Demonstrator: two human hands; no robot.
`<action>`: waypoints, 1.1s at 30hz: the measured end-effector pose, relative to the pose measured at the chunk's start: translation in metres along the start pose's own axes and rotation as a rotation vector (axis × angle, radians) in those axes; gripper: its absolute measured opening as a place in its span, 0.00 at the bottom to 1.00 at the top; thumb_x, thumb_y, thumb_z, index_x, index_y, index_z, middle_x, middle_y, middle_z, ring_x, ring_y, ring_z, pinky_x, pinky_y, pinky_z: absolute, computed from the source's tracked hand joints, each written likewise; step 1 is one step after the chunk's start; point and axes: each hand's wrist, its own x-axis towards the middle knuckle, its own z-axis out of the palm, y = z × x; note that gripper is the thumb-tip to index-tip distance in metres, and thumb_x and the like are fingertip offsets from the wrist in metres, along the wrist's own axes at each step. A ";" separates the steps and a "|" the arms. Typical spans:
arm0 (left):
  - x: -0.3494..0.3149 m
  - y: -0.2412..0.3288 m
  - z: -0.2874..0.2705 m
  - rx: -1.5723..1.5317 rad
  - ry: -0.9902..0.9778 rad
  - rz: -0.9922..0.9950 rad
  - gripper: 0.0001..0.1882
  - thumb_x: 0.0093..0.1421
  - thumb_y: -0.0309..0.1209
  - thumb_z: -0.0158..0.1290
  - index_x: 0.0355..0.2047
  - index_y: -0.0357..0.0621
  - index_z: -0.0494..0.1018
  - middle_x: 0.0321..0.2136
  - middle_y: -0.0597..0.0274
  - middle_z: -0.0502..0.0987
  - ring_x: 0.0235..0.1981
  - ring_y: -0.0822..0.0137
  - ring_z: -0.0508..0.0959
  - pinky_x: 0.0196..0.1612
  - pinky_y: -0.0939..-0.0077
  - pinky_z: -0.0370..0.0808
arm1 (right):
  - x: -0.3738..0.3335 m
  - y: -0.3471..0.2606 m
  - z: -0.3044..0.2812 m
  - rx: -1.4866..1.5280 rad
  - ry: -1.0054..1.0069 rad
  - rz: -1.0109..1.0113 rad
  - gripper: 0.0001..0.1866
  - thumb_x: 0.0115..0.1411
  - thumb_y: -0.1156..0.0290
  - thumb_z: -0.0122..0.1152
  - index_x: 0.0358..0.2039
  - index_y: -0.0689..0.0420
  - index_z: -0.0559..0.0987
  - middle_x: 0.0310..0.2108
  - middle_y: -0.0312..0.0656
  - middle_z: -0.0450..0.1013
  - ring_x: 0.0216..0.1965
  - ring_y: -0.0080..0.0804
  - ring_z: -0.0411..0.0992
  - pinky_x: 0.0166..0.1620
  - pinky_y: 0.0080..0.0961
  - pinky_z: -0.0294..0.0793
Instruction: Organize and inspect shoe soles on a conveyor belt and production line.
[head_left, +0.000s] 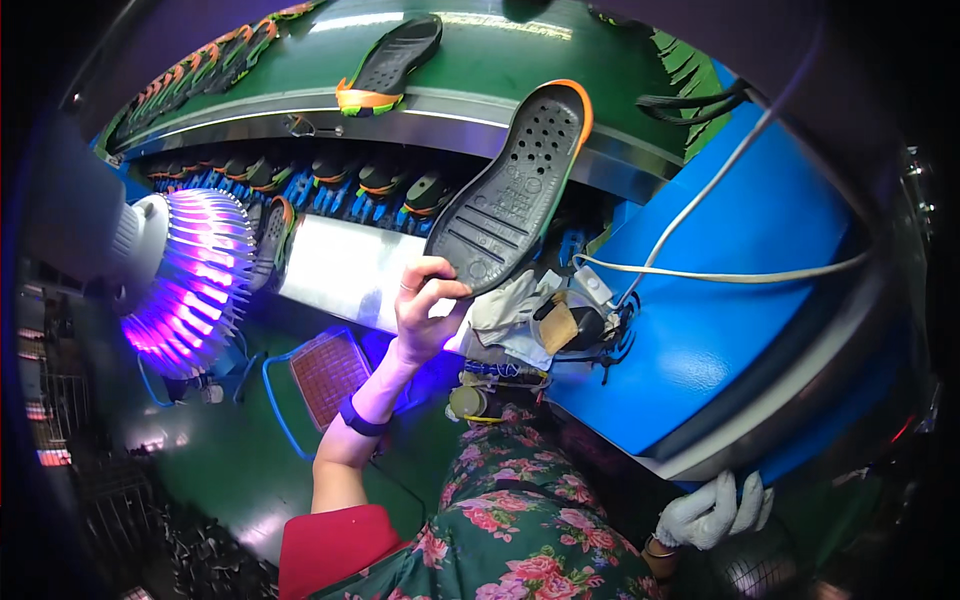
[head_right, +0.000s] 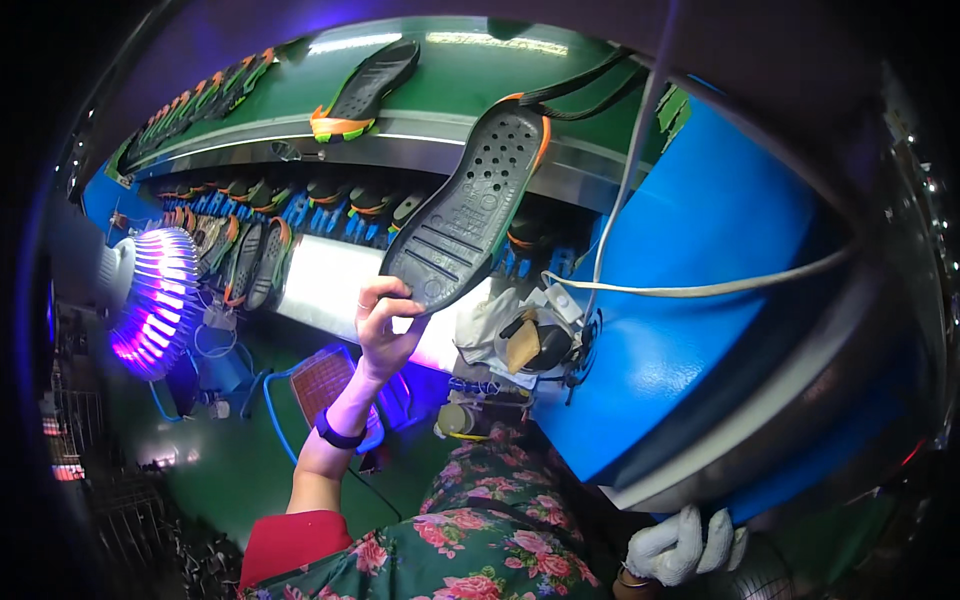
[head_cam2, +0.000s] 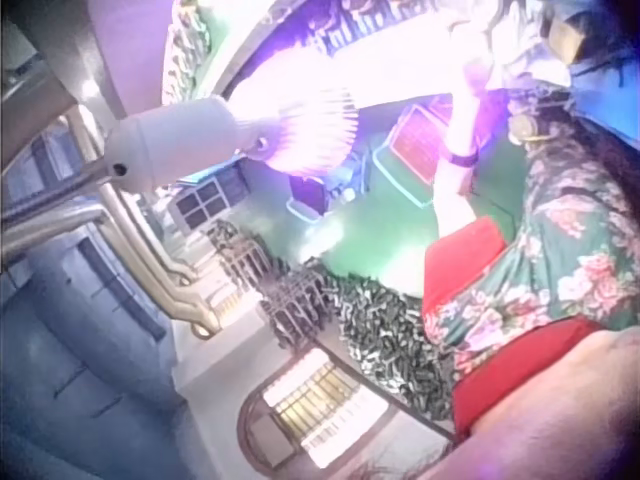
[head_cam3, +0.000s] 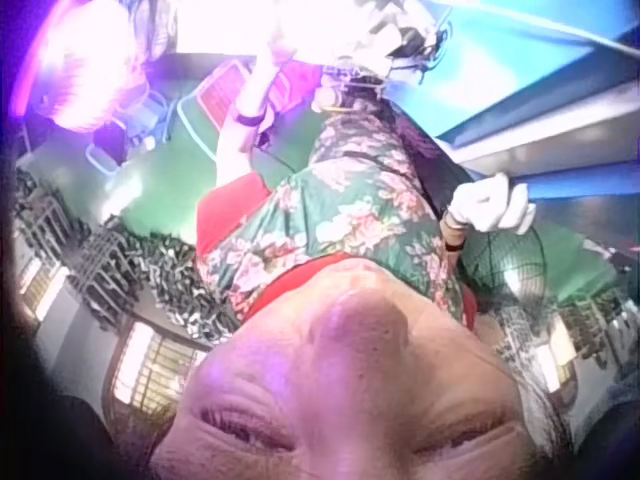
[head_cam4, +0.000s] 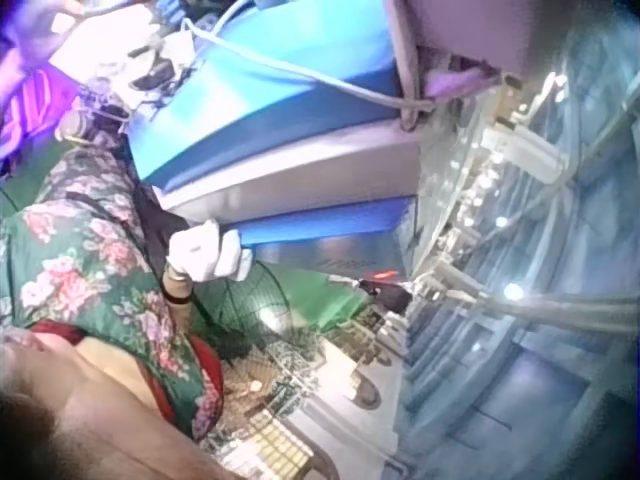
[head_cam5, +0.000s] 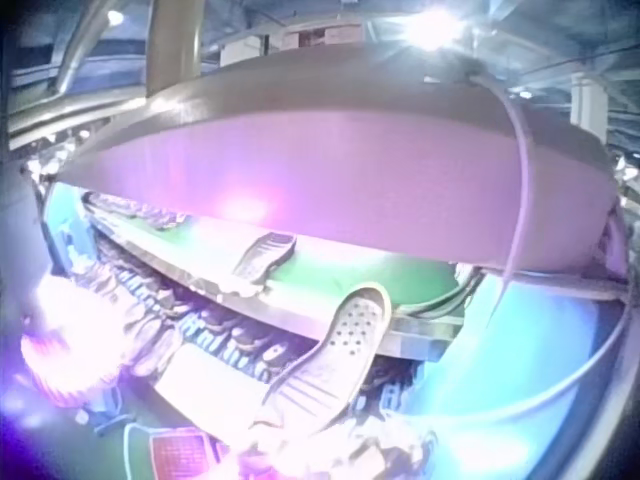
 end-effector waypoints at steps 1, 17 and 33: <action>-0.002 0.005 -0.003 0.029 -0.009 0.035 0.15 0.39 0.15 0.65 0.29 0.43 0.78 0.36 0.59 0.72 0.35 0.62 0.75 0.34 0.72 0.74 | -0.001 0.001 0.000 -0.018 0.010 0.005 0.08 0.62 0.82 0.55 0.38 0.59 0.80 0.50 0.50 0.72 0.53 0.55 0.67 0.56 0.51 0.67; 0.024 0.026 -0.013 -0.014 0.071 0.052 0.20 0.41 0.13 0.68 0.33 0.42 0.74 0.42 0.55 0.70 0.43 0.64 0.73 0.44 0.72 0.73 | 0.004 -0.006 0.008 -0.038 0.054 -0.038 0.08 0.65 0.80 0.52 0.40 0.63 0.80 0.52 0.51 0.72 0.54 0.56 0.66 0.55 0.50 0.68; 0.211 -0.099 -0.075 0.481 0.114 -0.153 0.23 0.50 0.33 0.68 0.47 0.50 0.77 0.48 0.56 0.71 0.37 0.62 0.78 0.43 0.70 0.77 | 0.003 -0.006 0.010 -0.031 0.089 -0.001 0.06 0.64 0.79 0.55 0.38 0.60 0.80 0.51 0.48 0.73 0.54 0.54 0.67 0.56 0.49 0.68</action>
